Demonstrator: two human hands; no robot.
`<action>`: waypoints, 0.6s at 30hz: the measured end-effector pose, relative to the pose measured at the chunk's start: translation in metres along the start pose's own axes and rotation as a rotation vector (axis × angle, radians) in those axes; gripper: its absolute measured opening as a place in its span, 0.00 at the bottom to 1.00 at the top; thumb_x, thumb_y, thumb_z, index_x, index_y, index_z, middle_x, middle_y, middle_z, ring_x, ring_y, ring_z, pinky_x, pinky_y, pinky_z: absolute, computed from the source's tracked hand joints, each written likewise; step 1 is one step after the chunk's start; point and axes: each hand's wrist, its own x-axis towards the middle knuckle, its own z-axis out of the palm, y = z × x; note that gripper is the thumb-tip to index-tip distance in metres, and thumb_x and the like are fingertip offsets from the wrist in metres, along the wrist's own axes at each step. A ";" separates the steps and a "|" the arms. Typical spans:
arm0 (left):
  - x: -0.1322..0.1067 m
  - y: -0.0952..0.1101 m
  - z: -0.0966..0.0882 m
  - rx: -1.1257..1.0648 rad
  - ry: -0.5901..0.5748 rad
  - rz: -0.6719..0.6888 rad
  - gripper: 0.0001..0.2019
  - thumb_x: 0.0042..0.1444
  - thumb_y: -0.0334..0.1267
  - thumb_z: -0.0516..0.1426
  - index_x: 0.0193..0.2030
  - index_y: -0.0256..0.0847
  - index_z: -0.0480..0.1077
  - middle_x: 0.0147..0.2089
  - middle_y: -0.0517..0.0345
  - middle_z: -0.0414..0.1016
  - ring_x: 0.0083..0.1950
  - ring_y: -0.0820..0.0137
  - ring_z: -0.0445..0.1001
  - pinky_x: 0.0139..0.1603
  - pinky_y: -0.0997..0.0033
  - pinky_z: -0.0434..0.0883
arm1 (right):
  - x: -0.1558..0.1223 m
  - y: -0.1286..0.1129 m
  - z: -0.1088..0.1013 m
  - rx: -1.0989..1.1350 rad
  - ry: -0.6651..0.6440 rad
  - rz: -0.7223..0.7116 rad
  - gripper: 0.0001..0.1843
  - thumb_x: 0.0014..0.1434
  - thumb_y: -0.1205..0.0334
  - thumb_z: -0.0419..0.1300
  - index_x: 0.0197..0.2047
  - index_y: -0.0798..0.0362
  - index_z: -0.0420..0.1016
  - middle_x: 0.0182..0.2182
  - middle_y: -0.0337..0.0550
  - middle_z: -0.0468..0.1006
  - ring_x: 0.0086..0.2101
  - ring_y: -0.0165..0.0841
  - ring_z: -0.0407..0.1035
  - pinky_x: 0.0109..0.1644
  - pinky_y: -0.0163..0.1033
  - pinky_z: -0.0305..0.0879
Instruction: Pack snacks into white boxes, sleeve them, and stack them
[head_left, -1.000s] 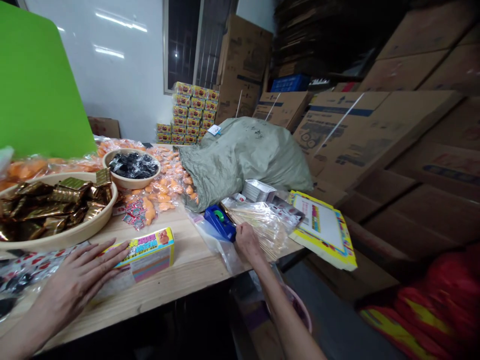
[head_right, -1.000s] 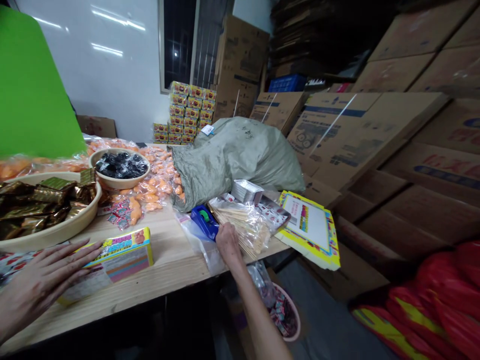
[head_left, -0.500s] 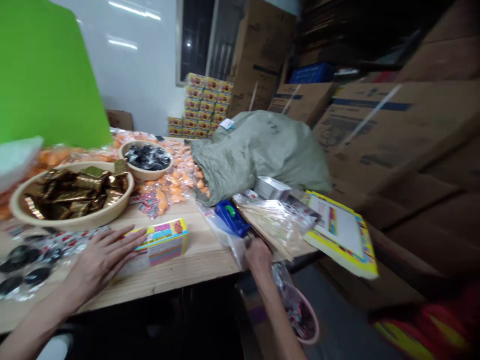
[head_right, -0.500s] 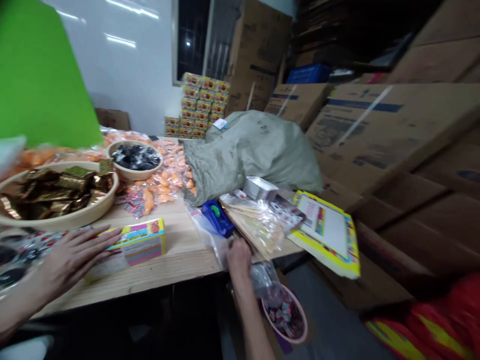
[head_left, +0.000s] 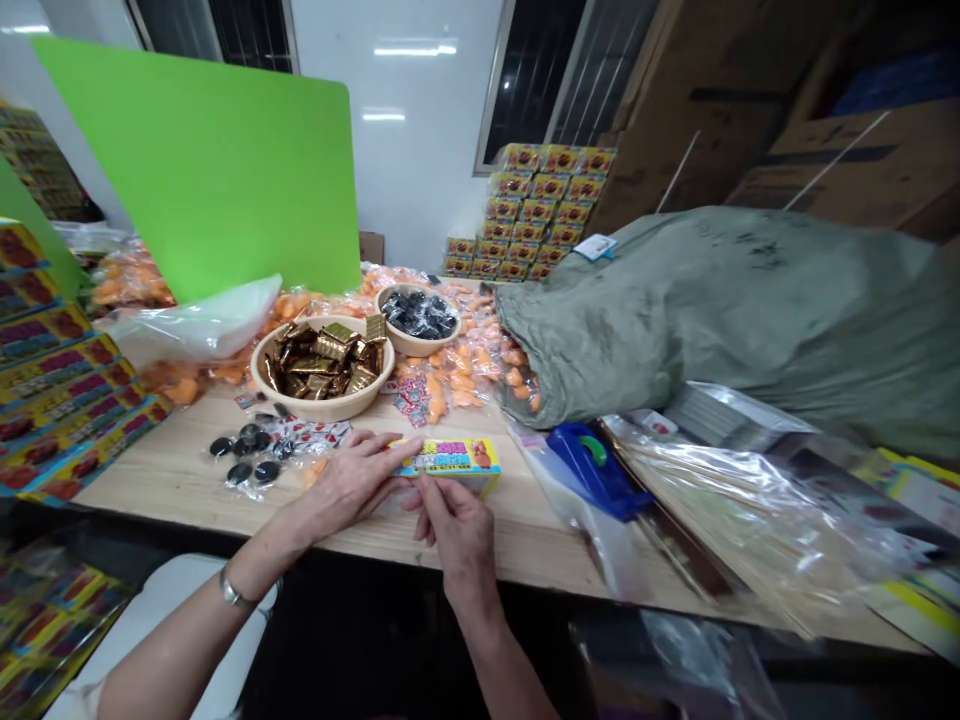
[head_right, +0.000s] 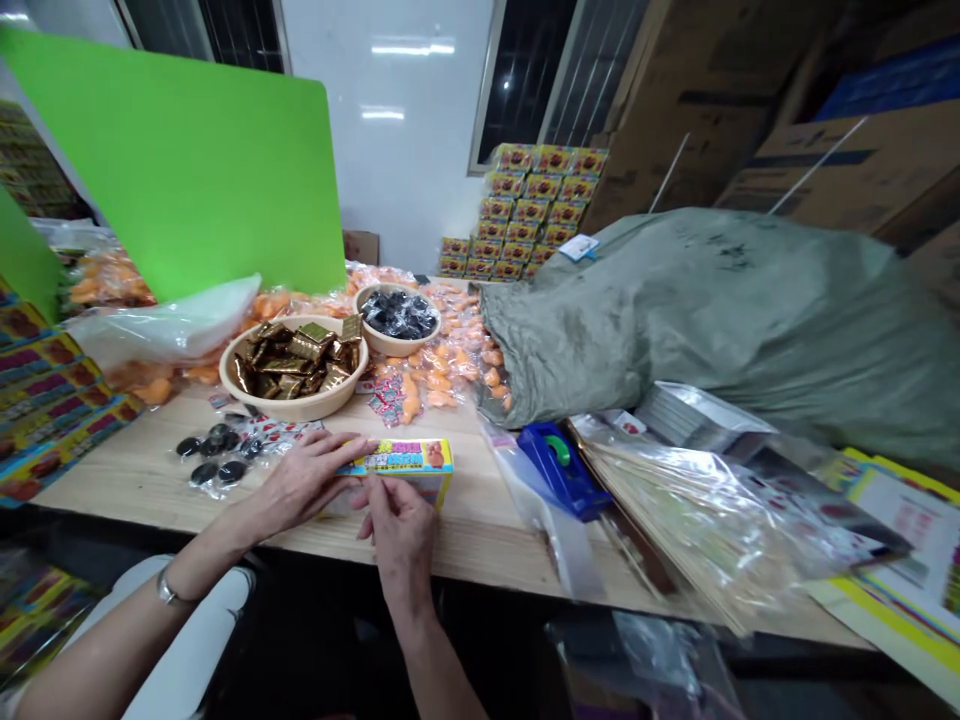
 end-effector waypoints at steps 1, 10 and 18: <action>0.000 -0.001 0.000 0.013 -0.025 0.033 0.22 0.68 0.38 0.48 0.67 0.40 0.57 0.58 0.44 0.73 0.57 0.60 0.70 0.54 0.59 0.65 | 0.004 0.003 0.002 0.010 0.020 0.020 0.23 0.51 0.42 0.63 0.23 0.55 0.75 0.19 0.41 0.77 0.13 0.22 0.60 0.17 0.29 0.54; 0.016 0.013 -0.006 -0.005 -0.081 -0.027 0.17 0.68 0.47 0.48 0.51 0.42 0.73 0.53 0.50 0.76 0.51 0.62 0.71 0.47 0.62 0.65 | 0.000 0.008 -0.006 0.351 -0.102 0.251 0.25 0.43 0.42 0.70 0.30 0.57 0.77 0.23 0.43 0.78 0.17 0.24 0.62 0.20 0.31 0.55; 0.021 0.039 -0.024 0.154 -0.227 -0.136 0.23 0.66 0.50 0.50 0.62 0.40 0.63 0.50 0.50 0.75 0.45 0.63 0.71 0.41 0.62 0.66 | -0.020 0.052 -0.056 -0.097 -0.328 0.361 0.38 0.43 0.38 0.70 0.52 0.50 0.72 0.34 0.46 0.80 0.18 0.28 0.64 0.18 0.37 0.60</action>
